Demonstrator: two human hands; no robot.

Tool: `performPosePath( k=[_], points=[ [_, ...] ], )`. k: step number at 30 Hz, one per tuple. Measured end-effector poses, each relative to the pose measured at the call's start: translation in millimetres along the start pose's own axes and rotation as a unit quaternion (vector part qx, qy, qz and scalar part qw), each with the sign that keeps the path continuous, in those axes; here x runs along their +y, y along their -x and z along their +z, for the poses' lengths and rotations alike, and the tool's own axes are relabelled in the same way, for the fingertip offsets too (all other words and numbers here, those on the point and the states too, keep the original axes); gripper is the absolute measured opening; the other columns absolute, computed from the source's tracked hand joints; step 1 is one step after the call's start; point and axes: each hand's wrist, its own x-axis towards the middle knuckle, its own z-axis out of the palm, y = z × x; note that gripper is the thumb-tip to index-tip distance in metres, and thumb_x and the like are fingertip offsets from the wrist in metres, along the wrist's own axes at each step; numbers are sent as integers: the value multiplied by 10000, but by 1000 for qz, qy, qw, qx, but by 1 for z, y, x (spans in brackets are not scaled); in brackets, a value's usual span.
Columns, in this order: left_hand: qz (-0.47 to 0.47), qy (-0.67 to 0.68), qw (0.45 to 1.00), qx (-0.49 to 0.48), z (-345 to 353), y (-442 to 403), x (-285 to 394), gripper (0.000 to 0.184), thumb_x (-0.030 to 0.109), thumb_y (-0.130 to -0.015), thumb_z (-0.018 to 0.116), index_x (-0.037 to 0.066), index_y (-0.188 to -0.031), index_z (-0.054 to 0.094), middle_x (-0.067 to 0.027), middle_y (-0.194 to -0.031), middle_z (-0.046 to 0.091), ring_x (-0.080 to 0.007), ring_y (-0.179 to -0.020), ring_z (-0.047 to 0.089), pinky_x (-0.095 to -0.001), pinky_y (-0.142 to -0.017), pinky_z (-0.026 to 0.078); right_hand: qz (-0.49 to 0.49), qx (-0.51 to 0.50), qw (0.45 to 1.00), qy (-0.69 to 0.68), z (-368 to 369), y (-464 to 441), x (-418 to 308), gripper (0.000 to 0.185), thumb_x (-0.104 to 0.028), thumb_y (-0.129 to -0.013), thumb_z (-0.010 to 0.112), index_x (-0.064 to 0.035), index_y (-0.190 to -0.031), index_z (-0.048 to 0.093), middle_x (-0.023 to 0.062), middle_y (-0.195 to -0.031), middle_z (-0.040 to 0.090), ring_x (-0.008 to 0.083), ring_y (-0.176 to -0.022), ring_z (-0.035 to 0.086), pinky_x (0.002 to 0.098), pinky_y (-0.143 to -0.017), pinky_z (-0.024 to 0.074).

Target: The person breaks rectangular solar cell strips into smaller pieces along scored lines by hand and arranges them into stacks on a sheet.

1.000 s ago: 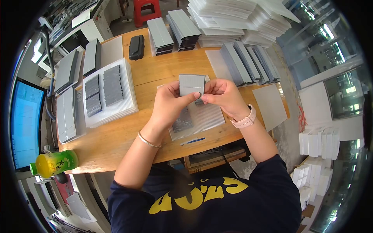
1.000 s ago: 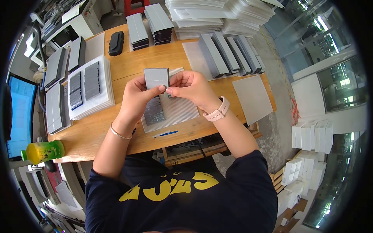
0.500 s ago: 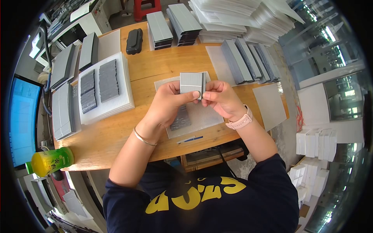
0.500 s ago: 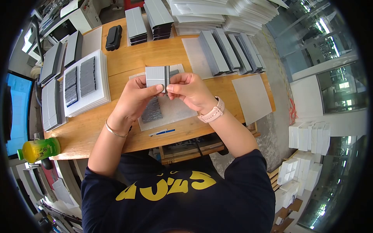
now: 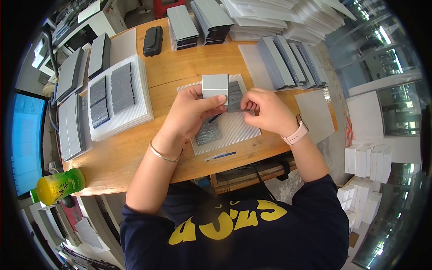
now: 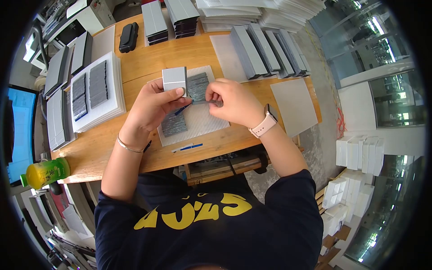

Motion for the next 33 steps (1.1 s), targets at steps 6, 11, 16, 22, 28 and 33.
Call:
performPosePath(
  k=[6,11,16,22,28,33],
  points=[
    [-13,16,1000,-13,-4,0,5,141,37,-789,632,-1,-918,592,-71,-825,616,-152,-724,602,-367,-789,519,-11,2,999,48,-1,2,-2,120,-64,-641,595,-20,-737,539,98,-722,529,243,-693,549,331,-644,458],
    [-86,31,991,-99,0,4,5,172,33,-771,652,-12,-925,591,-63,-819,609,-140,-714,592,-356,-797,515,-16,19,994,104,4,-1,-1,93,-63,-635,582,-20,-712,553,105,-720,543,268,-717,548,354,-660,451],
    [-68,19,995,-73,2,2,-2,185,30,-771,653,-16,-938,589,-60,-825,604,-134,-725,582,-341,-797,512,-8,47,991,121,6,-3,-1,84,-62,-633,582,-20,-703,564,104,-712,546,271,-729,540,360,-668,447],
    [-58,32,995,-69,5,5,5,172,26,-779,642,-18,-935,584,-57,-814,597,-131,-716,575,-344,-794,513,-43,58,990,117,6,-4,-3,87,-74,-634,598,-37,-711,578,90,-717,534,263,-730,539,351,-662,448],
    [24,63,993,-94,-11,2,13,97,57,-812,609,15,-894,578,-19,-755,564,-100,-636,516,-313,-706,503,-142,73,979,126,20,-10,-14,125,-98,-625,639,-76,-747,620,62,-727,515,238,-752,526,342,-651,451],
    [53,112,990,-72,-10,2,17,52,45,-807,616,34,-841,579,7,-727,544,-73,-595,450,-263,-604,446,-173,63,969,166,28,-16,-16,131,-98,-619,668,-82,-734,607,56,-747,515,227,-725,519,336,-631,438]
  ],
)
